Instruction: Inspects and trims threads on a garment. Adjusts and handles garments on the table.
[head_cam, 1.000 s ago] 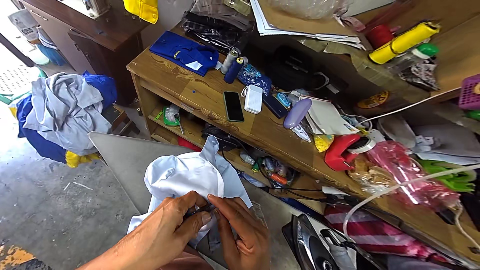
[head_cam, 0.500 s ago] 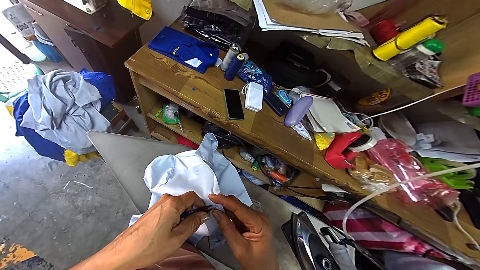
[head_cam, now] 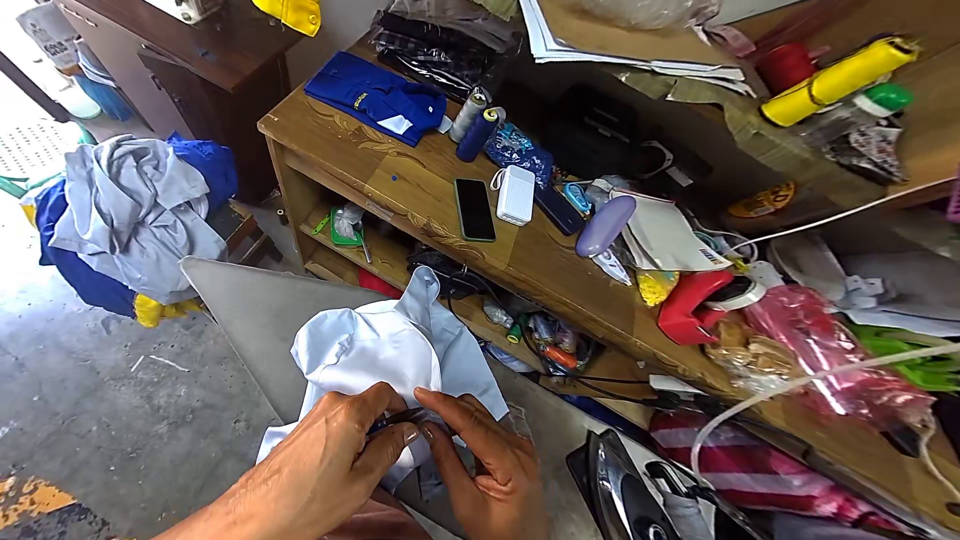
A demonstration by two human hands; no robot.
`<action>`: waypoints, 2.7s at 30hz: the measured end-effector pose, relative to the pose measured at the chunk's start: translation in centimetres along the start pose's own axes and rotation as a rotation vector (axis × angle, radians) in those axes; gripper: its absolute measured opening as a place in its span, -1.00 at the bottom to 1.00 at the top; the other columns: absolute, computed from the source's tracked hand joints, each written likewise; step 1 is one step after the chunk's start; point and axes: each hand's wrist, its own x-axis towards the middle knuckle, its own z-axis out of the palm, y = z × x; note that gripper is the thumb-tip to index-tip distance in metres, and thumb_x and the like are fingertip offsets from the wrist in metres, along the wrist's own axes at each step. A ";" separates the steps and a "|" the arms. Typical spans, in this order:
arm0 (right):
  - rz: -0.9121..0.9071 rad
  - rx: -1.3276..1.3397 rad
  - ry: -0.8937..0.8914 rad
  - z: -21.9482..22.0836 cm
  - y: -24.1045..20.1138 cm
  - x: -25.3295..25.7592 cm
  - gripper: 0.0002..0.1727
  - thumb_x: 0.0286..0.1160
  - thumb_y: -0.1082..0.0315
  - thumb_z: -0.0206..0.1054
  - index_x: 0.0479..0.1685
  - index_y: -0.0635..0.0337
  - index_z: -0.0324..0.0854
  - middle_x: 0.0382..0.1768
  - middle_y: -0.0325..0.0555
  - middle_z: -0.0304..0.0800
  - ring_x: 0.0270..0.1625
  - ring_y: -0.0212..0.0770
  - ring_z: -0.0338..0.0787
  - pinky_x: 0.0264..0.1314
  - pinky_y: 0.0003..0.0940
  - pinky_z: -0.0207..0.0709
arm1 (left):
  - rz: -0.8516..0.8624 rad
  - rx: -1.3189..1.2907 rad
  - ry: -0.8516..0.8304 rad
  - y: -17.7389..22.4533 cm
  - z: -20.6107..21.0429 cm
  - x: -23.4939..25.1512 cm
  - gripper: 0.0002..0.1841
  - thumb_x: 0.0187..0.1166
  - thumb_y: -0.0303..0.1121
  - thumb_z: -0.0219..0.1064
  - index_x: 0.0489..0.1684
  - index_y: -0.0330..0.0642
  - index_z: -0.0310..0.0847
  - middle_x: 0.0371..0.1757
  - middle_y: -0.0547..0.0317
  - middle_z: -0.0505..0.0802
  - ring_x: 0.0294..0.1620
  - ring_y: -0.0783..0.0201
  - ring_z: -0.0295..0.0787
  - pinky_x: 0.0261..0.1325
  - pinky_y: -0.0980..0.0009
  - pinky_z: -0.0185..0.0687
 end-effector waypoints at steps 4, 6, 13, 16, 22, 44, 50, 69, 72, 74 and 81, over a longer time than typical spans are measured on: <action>0.014 0.115 -0.018 -0.3 0.4 0.0 -0.67 0.44 0.54 0.39 0.18 0.28 0.80 -0.04 -0.13 0.92 -0.07 -0.41 0.85 0.03 -0.54 0.78 | 0.011 -0.169 -0.112 -0.1 -0.7 0.2 -0.74 0.77 -0.11 0.22 -0.02 -0.07 0.70 -0.49 0.43 0.74 -0.60 0.62 0.55 -0.54 0.68 0.46; 0.027 0.244 -0.024 -0.5 0.7 -0.1 -0.71 0.46 0.55 0.42 0.16 0.31 0.78 -0.01 -0.08 0.91 -0.06 -0.36 0.88 0.02 -0.50 0.82 | 0.049 -0.199 -0.127 -0.3 -0.9 0.3 -0.75 0.77 -0.13 0.23 -0.01 -0.09 0.71 -0.48 0.43 0.74 -0.58 0.64 0.55 -0.53 0.70 0.45; 0.070 0.386 -0.034 -0.9 1.1 -0.1 -0.72 0.42 0.58 0.46 0.11 0.33 0.81 -0.06 -0.06 0.89 -0.08 -0.35 0.85 -0.01 -0.50 0.80 | 0.103 -0.151 -0.129 -0.8 -0.9 0.7 -0.75 0.77 -0.14 0.23 -0.04 -0.10 0.75 -0.48 0.43 0.75 -0.56 0.66 0.55 -0.50 0.70 0.45; 0.079 0.402 -0.065 -1.2 1.3 -0.1 -0.71 0.41 0.57 0.47 0.11 0.32 0.81 -0.09 -0.09 0.90 -0.12 -0.38 0.84 -0.03 -0.53 0.78 | 0.084 -0.147 -0.137 -0.6 -0.8 0.6 -0.75 0.76 -0.15 0.24 -0.07 -0.09 0.75 -0.50 0.44 0.74 -0.57 0.66 0.54 -0.51 0.71 0.43; 0.056 0.372 -0.092 -1.3 1.7 -0.2 -0.72 0.43 0.54 0.47 0.11 0.29 0.82 -0.08 -0.09 0.91 -0.08 -0.37 0.84 0.02 -0.51 0.77 | 0.060 -0.128 -0.136 -0.5 -0.7 0.5 -0.76 0.76 -0.14 0.24 -0.10 -0.08 0.74 -0.54 0.45 0.71 -0.60 0.66 0.52 -0.54 0.70 0.40; 0.073 0.383 -0.121 -1.0 1.8 0.1 -0.71 0.47 0.52 0.46 0.16 0.28 0.80 -0.13 -0.11 0.88 -0.16 -0.41 0.83 -0.04 -0.53 0.78 | -0.012 -0.192 -0.195 -0.6 -1.4 0.7 -0.76 0.77 -0.13 0.23 -0.11 -0.06 0.73 -0.56 0.47 0.70 -0.62 0.65 0.52 -0.55 0.71 0.41; 0.067 0.332 -0.123 -1.0 1.9 0.1 -0.71 0.47 0.51 0.46 0.15 0.25 0.81 -0.15 -0.12 0.88 -0.18 -0.42 0.81 -0.07 -0.55 0.76 | -0.029 -0.173 -0.184 -0.5 -1.3 0.7 -0.75 0.78 -0.13 0.22 -0.14 -0.05 0.73 -0.58 0.47 0.68 -0.63 0.65 0.50 -0.56 0.70 0.39; 0.130 0.439 0.074 -0.1 1.7 0.2 -0.74 0.39 0.59 0.46 0.06 0.32 0.79 -0.05 -0.11 0.88 -0.10 -0.37 0.85 0.00 -0.51 0.80 | 0.011 -0.113 -0.069 -0.7 -0.4 0.5 -0.75 0.74 -0.09 0.24 -0.04 -0.04 0.71 -0.53 0.46 0.72 -0.63 0.65 0.50 -0.58 0.69 0.40; 0.131 0.457 0.070 0.0 1.6 0.3 -0.72 0.40 0.60 0.45 0.10 0.34 0.78 -0.02 -0.10 0.90 -0.09 -0.37 0.87 0.01 -0.51 0.80 | 0.018 -0.113 -0.055 -0.4 -0.2 0.4 -0.75 0.73 -0.10 0.25 0.01 -0.05 0.68 -0.54 0.46 0.70 -0.65 0.66 0.48 -0.59 0.70 0.38; 0.128 0.459 0.066 0.0 1.5 0.3 -0.71 0.40 0.60 0.46 0.12 0.34 0.77 0.00 -0.09 0.90 -0.05 -0.36 0.88 0.05 -0.49 0.81 | 0.021 -0.114 -0.039 -0.3 -0.1 0.3 -0.75 0.74 -0.10 0.25 0.02 -0.05 0.67 -0.54 0.46 0.69 -0.65 0.66 0.47 -0.60 0.70 0.38; 0.118 0.420 0.070 0.3 1.1 0.2 -0.70 0.38 0.62 0.45 0.11 0.38 0.78 -0.04 -0.06 0.90 -0.08 -0.34 0.88 0.01 -0.48 0.82 | 0.004 -0.118 -0.025 -0.4 0.0 0.2 -0.75 0.75 -0.09 0.23 0.01 -0.04 0.66 -0.52 0.46 0.71 -0.64 0.65 0.51 -0.60 0.70 0.42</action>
